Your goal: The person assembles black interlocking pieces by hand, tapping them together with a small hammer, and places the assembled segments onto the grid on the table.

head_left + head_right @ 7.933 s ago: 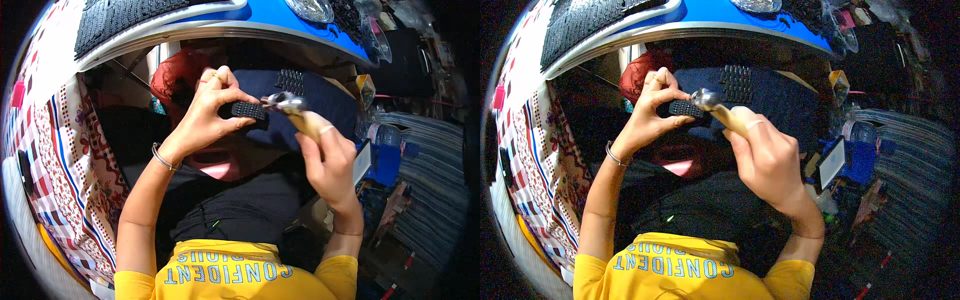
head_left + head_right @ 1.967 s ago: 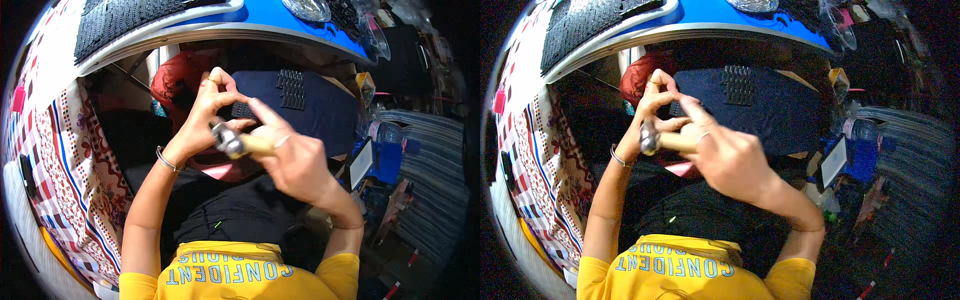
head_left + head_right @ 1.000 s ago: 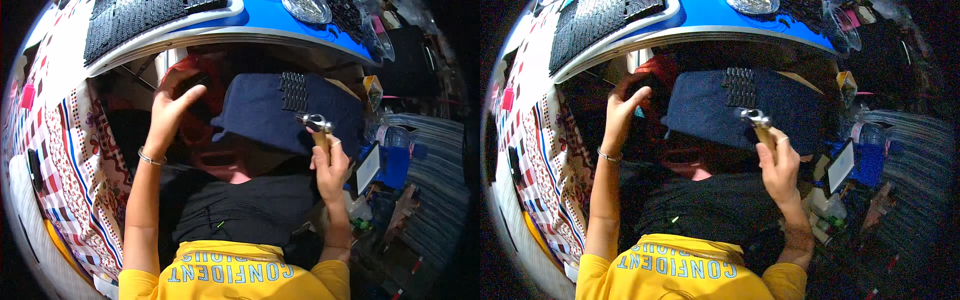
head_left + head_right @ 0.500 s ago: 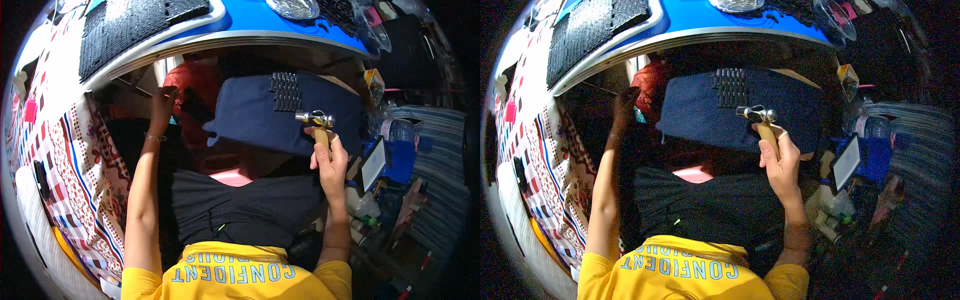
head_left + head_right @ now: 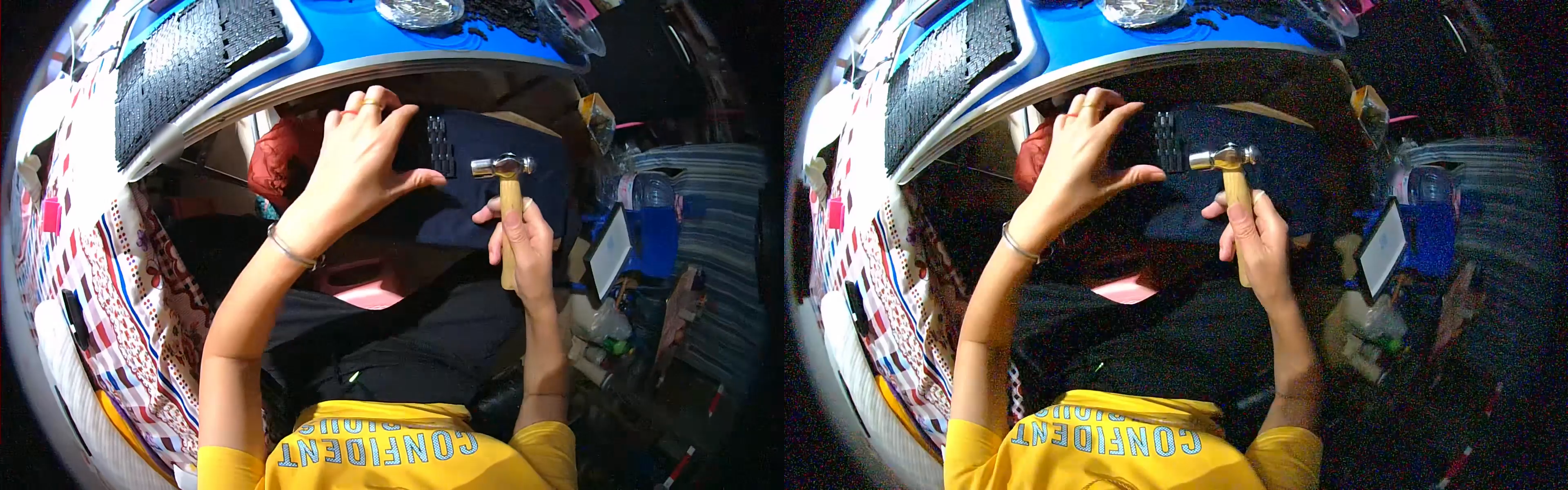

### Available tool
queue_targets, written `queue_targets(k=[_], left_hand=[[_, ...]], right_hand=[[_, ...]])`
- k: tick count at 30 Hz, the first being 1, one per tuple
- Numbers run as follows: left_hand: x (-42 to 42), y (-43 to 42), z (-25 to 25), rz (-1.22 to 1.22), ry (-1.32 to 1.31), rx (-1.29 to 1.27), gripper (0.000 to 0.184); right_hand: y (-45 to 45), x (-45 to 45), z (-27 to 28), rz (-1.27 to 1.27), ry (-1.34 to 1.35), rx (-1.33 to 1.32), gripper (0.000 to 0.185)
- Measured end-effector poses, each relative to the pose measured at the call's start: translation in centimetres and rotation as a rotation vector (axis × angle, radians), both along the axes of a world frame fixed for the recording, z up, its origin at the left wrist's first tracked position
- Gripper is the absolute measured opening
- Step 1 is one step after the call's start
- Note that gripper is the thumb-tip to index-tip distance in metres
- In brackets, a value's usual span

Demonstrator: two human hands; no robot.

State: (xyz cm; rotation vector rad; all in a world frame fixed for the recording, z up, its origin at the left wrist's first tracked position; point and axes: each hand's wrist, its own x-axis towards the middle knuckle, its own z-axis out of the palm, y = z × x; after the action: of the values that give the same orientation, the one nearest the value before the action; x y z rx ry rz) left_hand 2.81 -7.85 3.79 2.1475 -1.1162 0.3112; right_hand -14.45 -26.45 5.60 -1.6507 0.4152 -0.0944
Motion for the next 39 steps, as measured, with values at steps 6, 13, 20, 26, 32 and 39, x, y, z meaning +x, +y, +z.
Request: queue_targets(k=[6,13,20,26,32,39], left_hand=[[0.2,-1.2,0.1,-0.022,0.059,0.106,0.05],[-0.4,-0.7,-0.1,-0.164,0.227,-0.033,0.036],[-1.6,-0.5,0.2,-0.172,0.342,-0.046,0.029],[-1.6,3.0,1.5,-0.191,0.401,-0.075,0.026],[-1.9,6.0,0.8,-0.12,0.38,-0.086,0.026],[-1.9,5.5,-1.1,-0.112,0.3,-0.151,0.027]], right_hand=[[-0.2,0.0,-0.6,-0.01,-0.067,0.059,0.025],[-0.2,0.0,-0.7,-0.002,-0.077,0.048,0.025],[-0.2,0.0,-0.8,-0.005,-0.084,0.055,0.026],[-0.3,0.0,-0.7,-0.006,-0.064,0.045,0.026],[-0.1,0.2,-0.3,0.005,-0.028,0.013,0.029],[0.4,0.3,0.6,0.035,0.02,-0.051,0.032]])
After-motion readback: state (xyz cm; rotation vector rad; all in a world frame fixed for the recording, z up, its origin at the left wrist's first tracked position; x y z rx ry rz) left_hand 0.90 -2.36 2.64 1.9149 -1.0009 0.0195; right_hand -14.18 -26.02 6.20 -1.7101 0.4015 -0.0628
